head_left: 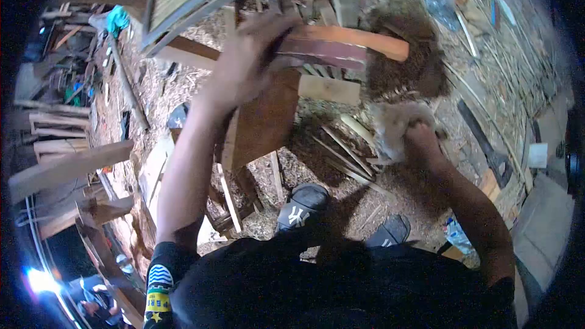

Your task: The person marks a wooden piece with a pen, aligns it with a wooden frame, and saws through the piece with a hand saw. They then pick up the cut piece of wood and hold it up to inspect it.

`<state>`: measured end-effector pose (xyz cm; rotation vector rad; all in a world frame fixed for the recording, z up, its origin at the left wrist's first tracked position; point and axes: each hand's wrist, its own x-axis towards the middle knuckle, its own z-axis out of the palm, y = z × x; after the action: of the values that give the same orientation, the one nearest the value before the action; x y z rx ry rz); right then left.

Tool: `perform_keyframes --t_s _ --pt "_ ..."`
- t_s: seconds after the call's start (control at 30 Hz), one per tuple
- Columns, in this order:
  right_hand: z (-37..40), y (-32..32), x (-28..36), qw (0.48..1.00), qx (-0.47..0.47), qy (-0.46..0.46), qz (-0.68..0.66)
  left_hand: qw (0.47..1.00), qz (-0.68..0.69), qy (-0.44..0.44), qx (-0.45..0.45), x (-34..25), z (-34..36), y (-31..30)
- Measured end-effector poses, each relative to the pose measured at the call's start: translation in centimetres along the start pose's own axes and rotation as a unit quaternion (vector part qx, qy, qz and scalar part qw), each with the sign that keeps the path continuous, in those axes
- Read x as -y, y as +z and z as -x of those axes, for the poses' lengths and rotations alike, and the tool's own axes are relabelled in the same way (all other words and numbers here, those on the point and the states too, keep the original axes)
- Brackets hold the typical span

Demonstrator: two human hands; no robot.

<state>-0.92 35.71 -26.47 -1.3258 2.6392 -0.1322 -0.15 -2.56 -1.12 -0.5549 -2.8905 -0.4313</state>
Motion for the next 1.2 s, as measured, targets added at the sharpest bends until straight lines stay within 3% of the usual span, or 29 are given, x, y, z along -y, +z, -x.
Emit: perform_keyframes --t_s 0.07,0.1,0.2,0.27,0.3,0.37,0.6,0.67,0.73,0.8,0.9,0.97,1.07,1.2 --pt "-0.1 -1.7 0.6 0.989 0.14 0.04 -0.026 1.0 -0.012 0.023 -0.013 0.2 0.2 0.3" --pt "0.0 -2.5 0.9 0.99 0.138 0.035 -0.021 1.0 -0.015 0.02 -0.018 0.0 0.1 0.2" --pt "0.7 -3.0 1.0 0.992 0.101 0.036 -0.068 0.999 0.03 0.007 -0.011 -0.4 0.1 0.0" --pt "1.2 -0.6 -0.7 0.979 -0.05 -0.035 -0.195 0.999 0.032 0.011 -0.007 -0.2 0.1 0.1" --pt "0.8 -2.0 0.0 0.979 -0.052 -0.037 -0.193 0.999 0.034 0.014 -0.004 -0.2 0.1 0.0" --pt "-0.2 -6.5 2.0 0.934 -0.061 0.05 -0.349 0.999 0.003 0.019 -0.027 -0.6 0.5 -0.1" --pt "-1.0 -10.0 0.1 0.971 -0.069 0.102 -0.207 0.999 0.044 0.02 -0.015 -0.6 0.4 -0.3" --pt "-1.8 -13.0 0.8 0.917 -0.253 0.136 -0.277 0.998 0.044 0.033 -0.031 0.1 0.4 0.2" --pt "-2.6 -17.3 2.0 0.885 -0.372 0.115 -0.257 0.998 0.051 0.029 -0.03 -0.1 0.3 0.3" --pt "-3.8 -21.0 2.7 0.87 -0.466 0.009 -0.162 0.998 0.05 0.029 -0.03 -0.2 0.4 0.1" --pt "-6.0 -24.8 5.5 0.896 -0.437 -0.048 -0.062 0.997 0.052 0.031 -0.044 -0.6 0.4 -0.1" --pt "-7.5 -25.3 6.2 0.928 -0.362 -0.085 -0.026 0.997 0.063 0.025 -0.029 -0.4 0.3 0.0" --pt "-8.8 -24.0 6.3 0.95 -0.302 -0.081 -0.011 0.998 0.06 0.012 -0.013 -0.6 0.2 -0.1" --pt "-9.5 -23.1 6.4 0.952 -0.296 -0.072 -0.028 0.999 0.031 0.023 -0.032 -0.5 0.4 -0.1"
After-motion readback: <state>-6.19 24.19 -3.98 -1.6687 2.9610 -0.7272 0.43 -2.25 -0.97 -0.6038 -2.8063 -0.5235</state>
